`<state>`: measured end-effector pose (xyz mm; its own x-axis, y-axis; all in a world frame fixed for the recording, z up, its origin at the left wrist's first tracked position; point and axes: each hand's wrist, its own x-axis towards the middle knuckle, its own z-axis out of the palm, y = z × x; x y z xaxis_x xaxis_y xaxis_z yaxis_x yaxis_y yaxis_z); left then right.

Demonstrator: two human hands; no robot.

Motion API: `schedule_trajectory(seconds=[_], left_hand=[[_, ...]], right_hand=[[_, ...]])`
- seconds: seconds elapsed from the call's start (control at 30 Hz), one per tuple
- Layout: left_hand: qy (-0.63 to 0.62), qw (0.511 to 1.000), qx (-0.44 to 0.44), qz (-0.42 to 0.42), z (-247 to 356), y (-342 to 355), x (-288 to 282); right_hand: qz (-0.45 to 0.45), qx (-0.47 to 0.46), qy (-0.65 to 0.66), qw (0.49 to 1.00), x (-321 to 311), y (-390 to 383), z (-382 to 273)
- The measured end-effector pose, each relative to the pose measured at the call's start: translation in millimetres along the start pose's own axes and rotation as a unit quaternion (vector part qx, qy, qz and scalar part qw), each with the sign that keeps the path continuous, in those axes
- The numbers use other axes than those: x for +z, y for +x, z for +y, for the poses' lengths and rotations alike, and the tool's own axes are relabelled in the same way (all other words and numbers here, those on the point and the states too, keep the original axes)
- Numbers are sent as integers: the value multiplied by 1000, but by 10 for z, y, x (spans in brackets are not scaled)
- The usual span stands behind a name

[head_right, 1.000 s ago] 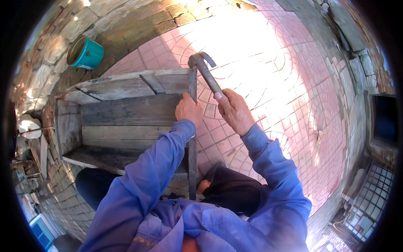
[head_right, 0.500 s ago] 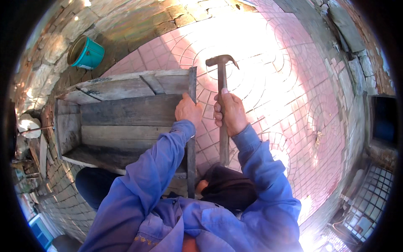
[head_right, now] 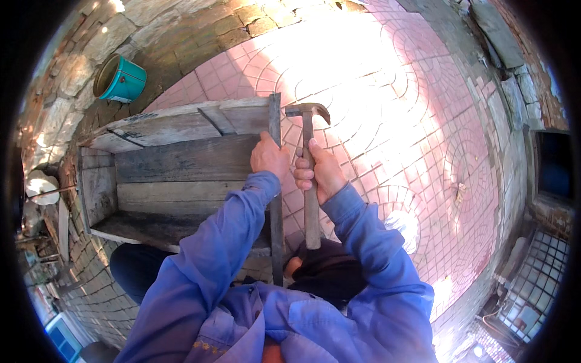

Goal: The person uses a hammer to strike a wooden plank on a wooden structure. They then reposition the structure and use the hammer to drive nails into the wood, securing the pieces together.

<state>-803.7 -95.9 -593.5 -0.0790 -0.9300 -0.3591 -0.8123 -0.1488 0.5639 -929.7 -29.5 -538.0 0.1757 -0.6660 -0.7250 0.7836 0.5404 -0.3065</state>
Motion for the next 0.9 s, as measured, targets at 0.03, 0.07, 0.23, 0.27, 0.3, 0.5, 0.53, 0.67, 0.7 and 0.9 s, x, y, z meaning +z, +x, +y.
schedule_trajectory(seconds=[0.03,0.07,0.23,0.27,0.3,0.5,0.53,0.67,0.7,0.9], left_hand=[[0,1000,2,-1,0,-5,0],[0,1000,5,1,0,-10,1],[1,1000,-9,-2,17,-26,-7],[1,1000,-9,-1,26,-25,-11],[2,1000,-8,-1,30,-28,-15],[8,1000,-13,-2,37,-23,-15],[9,1000,-13,-3,30,-26,-11],[7,1000,-8,-4,12,-23,-1],[7,1000,-7,0,13,-22,-2],[7,1000,1,-9,21,-23,-21]], right_hand=[[-4,5,-2,1000,-11,7,5],[-9,20,-3,1000,-25,13,11],[22,-5,-60,998,-81,1,31],[7,-9,-80,997,-70,-10,36],[44,-20,-97,994,-48,-27,36],[147,-234,-447,851,276,-194,-110],[122,-306,-496,804,331,-225,-158],[96,-421,-590,683,455,-269,-290],[84,-450,-598,657,463,-263,-303],[155,-291,-677,658,497,-345,-343]])
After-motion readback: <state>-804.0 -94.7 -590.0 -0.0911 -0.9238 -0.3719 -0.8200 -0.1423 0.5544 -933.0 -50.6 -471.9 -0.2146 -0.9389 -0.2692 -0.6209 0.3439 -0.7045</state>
